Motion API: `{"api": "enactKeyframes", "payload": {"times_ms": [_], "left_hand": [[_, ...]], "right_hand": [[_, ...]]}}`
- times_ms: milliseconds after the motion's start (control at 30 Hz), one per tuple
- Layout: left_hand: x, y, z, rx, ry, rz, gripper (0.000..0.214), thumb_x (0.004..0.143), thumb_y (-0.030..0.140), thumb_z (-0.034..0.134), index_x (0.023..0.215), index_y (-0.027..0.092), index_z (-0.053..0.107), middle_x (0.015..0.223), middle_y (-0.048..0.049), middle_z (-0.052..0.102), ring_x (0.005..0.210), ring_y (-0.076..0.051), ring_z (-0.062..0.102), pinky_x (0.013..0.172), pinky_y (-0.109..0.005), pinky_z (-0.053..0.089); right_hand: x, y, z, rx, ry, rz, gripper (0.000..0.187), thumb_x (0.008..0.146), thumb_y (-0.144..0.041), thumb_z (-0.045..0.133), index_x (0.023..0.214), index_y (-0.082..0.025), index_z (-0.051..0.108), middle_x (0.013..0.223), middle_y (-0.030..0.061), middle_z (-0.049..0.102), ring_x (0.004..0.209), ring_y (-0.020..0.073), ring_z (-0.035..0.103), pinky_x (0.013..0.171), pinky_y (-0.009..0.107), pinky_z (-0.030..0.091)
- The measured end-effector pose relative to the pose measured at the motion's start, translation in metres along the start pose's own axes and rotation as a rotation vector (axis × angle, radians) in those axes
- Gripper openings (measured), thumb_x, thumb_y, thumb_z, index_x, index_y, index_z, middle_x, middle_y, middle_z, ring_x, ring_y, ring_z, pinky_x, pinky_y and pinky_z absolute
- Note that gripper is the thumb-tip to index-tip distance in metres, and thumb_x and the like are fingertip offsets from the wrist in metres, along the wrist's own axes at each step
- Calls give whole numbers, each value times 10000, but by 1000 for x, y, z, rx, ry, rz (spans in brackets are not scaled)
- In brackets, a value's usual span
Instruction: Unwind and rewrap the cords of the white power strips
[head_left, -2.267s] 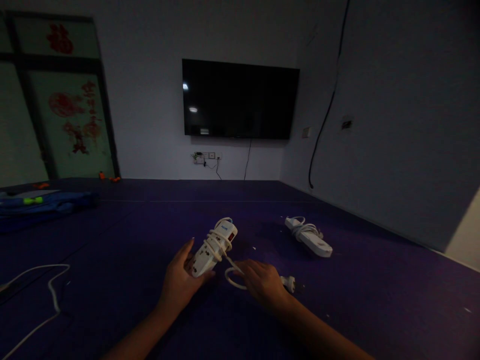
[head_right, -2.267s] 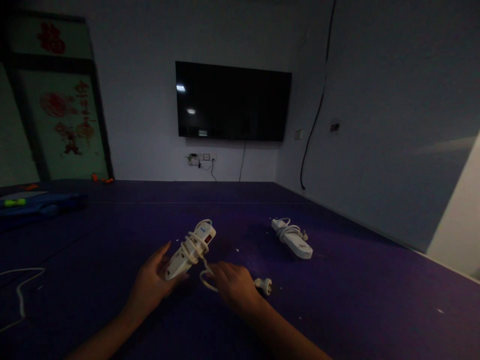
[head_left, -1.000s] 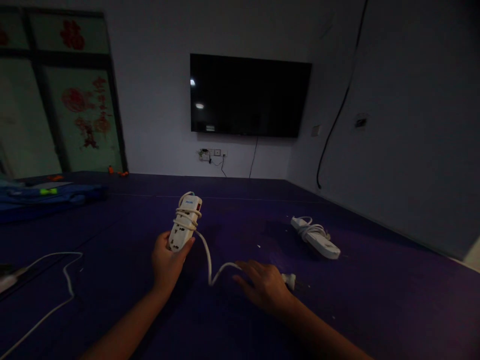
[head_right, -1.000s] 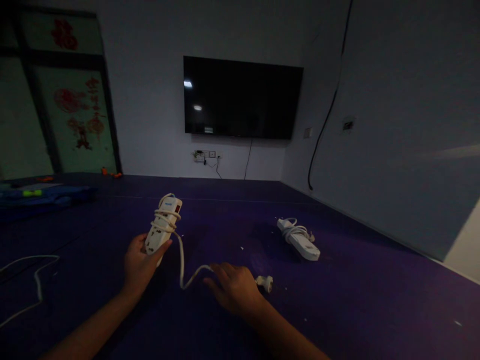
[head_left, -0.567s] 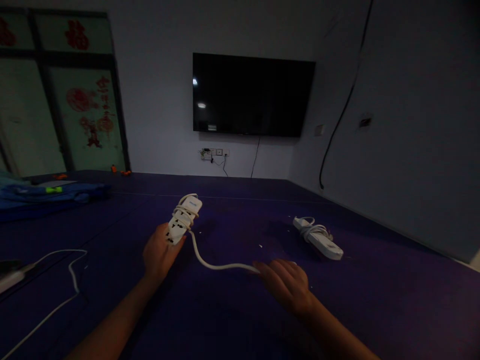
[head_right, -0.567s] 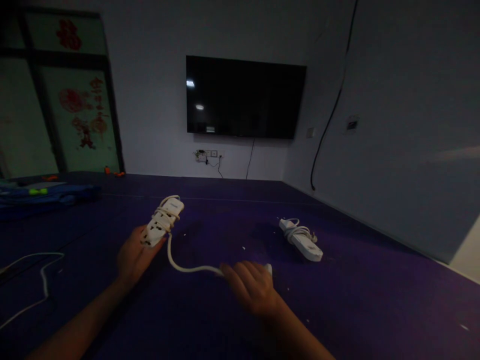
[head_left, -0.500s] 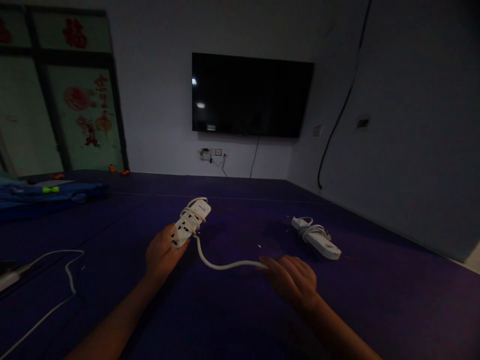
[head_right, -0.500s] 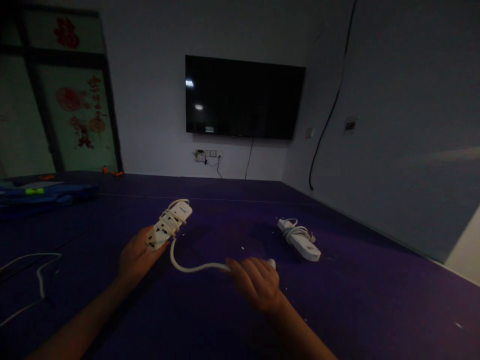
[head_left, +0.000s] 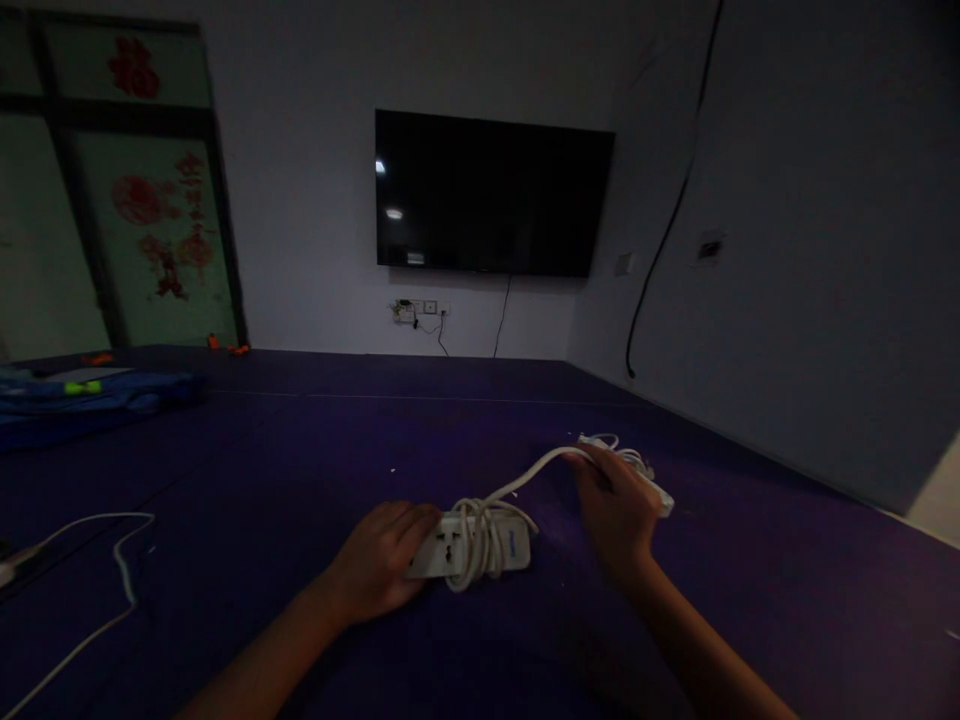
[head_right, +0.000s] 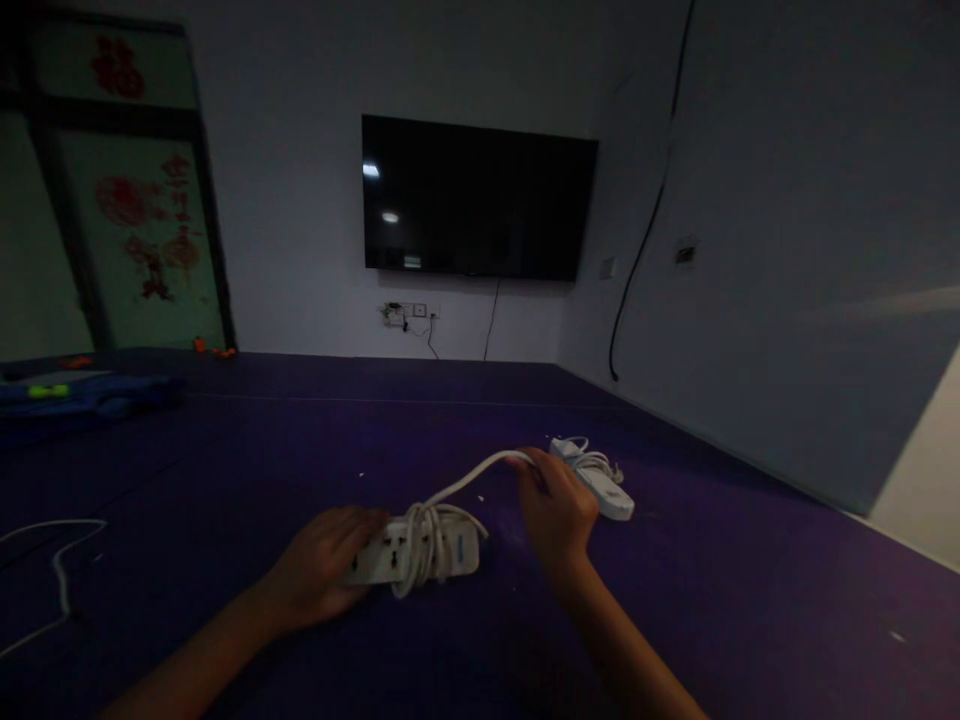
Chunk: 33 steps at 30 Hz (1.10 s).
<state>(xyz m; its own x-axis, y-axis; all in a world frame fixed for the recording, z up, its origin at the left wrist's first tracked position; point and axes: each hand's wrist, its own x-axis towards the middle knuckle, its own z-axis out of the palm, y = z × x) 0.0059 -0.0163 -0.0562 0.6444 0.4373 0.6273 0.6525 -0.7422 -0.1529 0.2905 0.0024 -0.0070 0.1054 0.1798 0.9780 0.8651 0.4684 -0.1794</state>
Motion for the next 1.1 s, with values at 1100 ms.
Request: {"api": "enactKeyframes", "payload": {"times_ms": [1100], "left_hand": [[9,19,15,-735,569,-913,545,565,389,754,1022,169,556,963,-84,670,871,-247,652,753,-370,542]], "right_hand": [[-47,-42,25,-60,-1004,-154,250,925,-293,397,918,-185,623,826,67,691,703,151,643,580,207,393]]}}
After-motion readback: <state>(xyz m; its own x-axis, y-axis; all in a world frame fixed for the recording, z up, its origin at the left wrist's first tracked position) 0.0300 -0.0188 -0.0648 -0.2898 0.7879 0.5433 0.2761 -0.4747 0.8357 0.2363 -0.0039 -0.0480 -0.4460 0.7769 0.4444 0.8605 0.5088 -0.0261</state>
